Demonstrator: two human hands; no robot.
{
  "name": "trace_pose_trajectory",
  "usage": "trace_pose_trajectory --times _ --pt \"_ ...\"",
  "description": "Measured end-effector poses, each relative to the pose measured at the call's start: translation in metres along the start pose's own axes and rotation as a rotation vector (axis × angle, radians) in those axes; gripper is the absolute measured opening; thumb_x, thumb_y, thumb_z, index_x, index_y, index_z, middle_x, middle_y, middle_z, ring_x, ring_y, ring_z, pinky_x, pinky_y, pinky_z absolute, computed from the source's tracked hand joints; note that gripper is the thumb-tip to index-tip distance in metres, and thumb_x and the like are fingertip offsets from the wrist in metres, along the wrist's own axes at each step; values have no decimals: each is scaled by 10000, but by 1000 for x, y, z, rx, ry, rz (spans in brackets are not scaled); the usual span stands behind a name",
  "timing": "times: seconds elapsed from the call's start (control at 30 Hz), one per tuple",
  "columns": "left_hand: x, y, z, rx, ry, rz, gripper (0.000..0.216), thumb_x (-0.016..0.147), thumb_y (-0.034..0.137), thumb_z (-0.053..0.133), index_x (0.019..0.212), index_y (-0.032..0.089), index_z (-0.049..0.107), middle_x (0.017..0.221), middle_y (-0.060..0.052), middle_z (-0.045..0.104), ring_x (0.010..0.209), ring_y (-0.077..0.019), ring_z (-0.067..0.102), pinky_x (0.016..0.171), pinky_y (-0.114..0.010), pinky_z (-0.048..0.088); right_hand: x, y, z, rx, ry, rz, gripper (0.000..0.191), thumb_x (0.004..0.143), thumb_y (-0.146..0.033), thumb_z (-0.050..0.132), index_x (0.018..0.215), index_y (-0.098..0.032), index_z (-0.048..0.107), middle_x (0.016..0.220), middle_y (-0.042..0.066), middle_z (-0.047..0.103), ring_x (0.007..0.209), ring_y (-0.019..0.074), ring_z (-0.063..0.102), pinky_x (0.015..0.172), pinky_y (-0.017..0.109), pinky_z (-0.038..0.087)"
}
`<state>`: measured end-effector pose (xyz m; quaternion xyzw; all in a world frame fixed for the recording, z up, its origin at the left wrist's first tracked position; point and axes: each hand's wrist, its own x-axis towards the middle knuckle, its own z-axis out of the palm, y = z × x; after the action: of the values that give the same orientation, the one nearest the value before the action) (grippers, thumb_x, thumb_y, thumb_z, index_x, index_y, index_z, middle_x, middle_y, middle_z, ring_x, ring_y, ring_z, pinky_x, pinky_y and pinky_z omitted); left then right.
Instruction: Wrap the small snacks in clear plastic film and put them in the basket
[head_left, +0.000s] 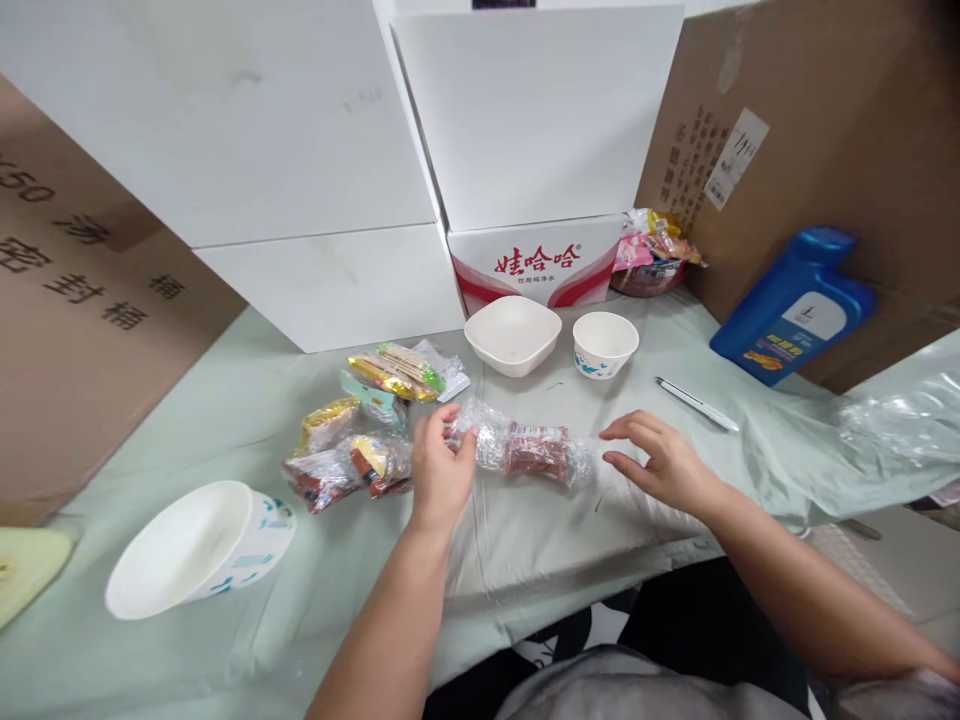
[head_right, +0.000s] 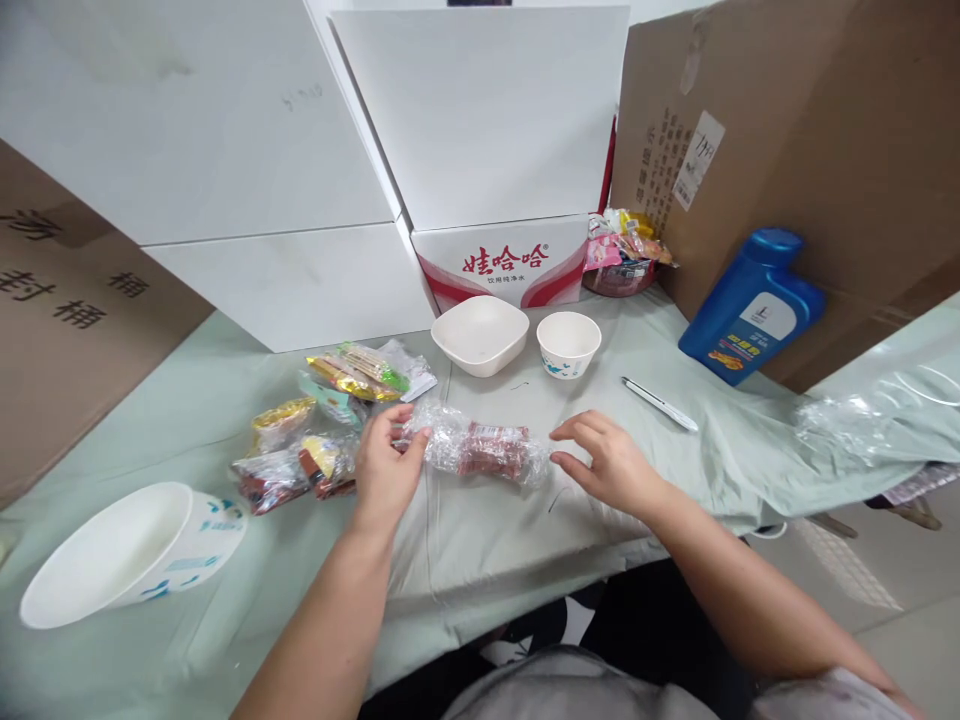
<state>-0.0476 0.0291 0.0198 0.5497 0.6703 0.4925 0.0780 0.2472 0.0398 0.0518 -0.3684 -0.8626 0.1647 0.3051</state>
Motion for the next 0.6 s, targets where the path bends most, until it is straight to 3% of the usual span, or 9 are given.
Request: trace_pose_trajectory --times 0.07,0.13,0.2,0.27,0.33,0.4,0.47,0.53,0.6 --pt "-4 5 -6 -15 171 123 268 828 275 606 1072 166 587 1002 -82 586 755 -148 567 643 -273 493 7 -10 8 93 -112 -59 199 956 -359 498 990 -216 631 813 55 675 745 177 634 693 310 516" --pt "-11 13 -12 -86 175 298 143 870 271 562 980 181 577 882 -50 588 704 -134 554 626 -260 486 14 -15 16 131 -255 -146 208 966 -347 483 961 -211 640 762 35 676 680 156 624 660 288 503" --pt "-18 21 -16 -153 -47 496 80 892 260 523 857 202 566 721 -9 578 622 -125 547 595 -251 479 21 -12 24 82 -294 -195 213 971 -315 465 974 -211 650 853 57 702 775 175 649 734 318 516" --pt "-22 26 -16 -141 -333 617 133 905 256 501 807 210 577 664 -1 596 599 -128 569 600 -257 490 30 -3 31 -30 -214 -154 227 969 -265 444 1043 -203 650 1050 107 698 973 222 646 862 389 513" --pt "-21 26 -11 -30 -482 637 143 915 250 498 855 208 621 787 -35 672 756 -167 642 726 -302 524 38 6 39 -146 -126 -89 263 953 -210 435 1117 -181 638 1213 149 645 1142 270 586 960 468 475" --pt "-19 21 -3 146 -479 588 162 915 233 510 990 203 650 1088 -91 686 1070 -250 620 933 -416 483 45 11 45 -207 -110 -66 289 935 -172 435 1142 -163 636 1254 160 625 1185 292 558 985 500 457" --pt "-17 12 5 307 -456 525 262 908 212 520 1149 202 622 1327 -121 582 1294 -325 472 1055 -528 366 50 11 49 -203 -140 -72 295 929 -156 431 1130 -161 647 1197 144 656 1131 281 584 963 477 475" --pt "-16 4 10 395 -463 470 370 909 194 514 1277 197 554 1378 -133 544 1342 -341 415 1084 -562 304 55 7 53 -184 -180 -40 292 934 -163 427 1118 -167 654 1118 126 686 1050 261 614 919 440 501" --pt "-15 1 11 420 -485 434 412 907 185 517 1318 184 520 1275 -140 613 1250 -324 504 1073 -552 306 60 3 57 -186 -229 34 289 937 -179 432 1119 -165 656 1092 120 695 1020 259 625 898 425 508"
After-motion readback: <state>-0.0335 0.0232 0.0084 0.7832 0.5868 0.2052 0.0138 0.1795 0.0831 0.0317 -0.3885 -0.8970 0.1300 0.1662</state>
